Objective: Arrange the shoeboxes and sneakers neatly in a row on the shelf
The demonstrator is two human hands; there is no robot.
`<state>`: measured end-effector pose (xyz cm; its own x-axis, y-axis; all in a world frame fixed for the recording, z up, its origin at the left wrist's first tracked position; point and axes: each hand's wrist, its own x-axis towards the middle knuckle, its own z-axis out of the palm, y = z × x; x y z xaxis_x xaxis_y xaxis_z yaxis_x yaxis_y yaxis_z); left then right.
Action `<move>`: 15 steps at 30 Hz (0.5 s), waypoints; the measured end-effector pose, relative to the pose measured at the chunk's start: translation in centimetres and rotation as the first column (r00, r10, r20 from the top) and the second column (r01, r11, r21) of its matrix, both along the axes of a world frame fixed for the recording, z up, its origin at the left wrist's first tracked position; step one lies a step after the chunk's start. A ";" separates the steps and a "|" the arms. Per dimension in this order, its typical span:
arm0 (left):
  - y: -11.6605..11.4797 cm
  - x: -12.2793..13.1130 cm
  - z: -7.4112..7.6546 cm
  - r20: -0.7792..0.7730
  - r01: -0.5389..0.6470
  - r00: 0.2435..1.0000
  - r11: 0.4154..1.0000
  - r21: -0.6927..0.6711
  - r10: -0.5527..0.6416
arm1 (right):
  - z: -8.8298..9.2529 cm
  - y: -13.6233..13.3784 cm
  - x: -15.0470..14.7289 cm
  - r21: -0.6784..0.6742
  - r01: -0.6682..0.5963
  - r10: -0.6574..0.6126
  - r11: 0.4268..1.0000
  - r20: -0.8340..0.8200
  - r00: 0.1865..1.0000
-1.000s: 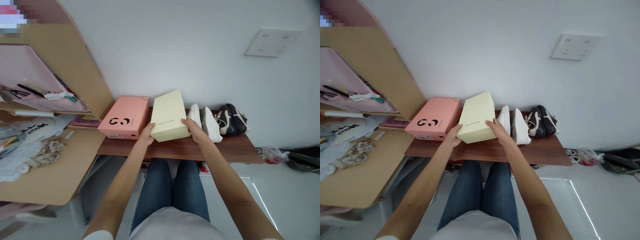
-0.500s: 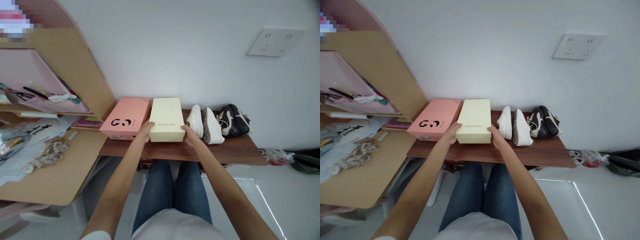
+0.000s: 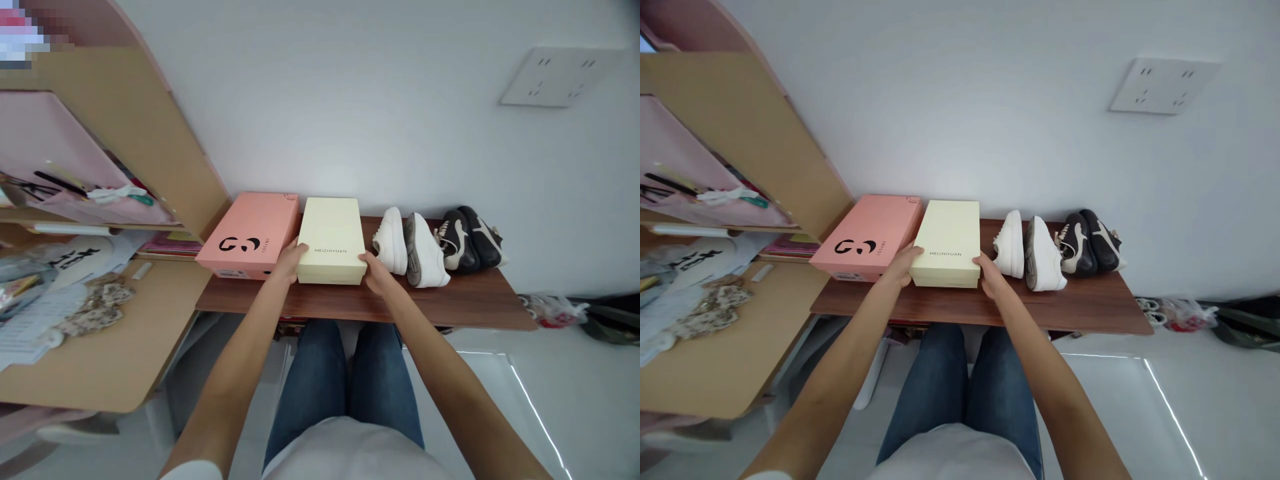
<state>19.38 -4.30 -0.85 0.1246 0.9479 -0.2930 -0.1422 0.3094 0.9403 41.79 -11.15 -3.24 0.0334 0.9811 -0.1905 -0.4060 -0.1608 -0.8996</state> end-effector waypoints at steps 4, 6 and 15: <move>0.4 -0.1 -0.5 -0.051 -0.022 0.998 1.000 0.005 0.023 | -0.4 0.2 -0.2 -0.011 -0.006 0.006 1.000 0.007 1.000; 0.6 -0.1 -0.8 -0.079 -0.029 0.996 0.999 0.022 0.031 | -0.6 0.2 -0.3 -0.010 -0.001 0.001 1.000 0.007 1.000; -0.3 0.1 0.2 -0.224 -0.010 0.974 0.997 0.071 0.025 | -0.7 0.3 -1.1 -0.028 0.019 -0.018 0.999 0.020 1.000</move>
<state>19.46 -4.59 -0.68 0.0462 0.9683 -0.2456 0.0705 0.2421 0.9677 40.68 -10.85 -3.90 0.0558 0.9746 -0.2171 -0.3909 -0.1787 -0.9029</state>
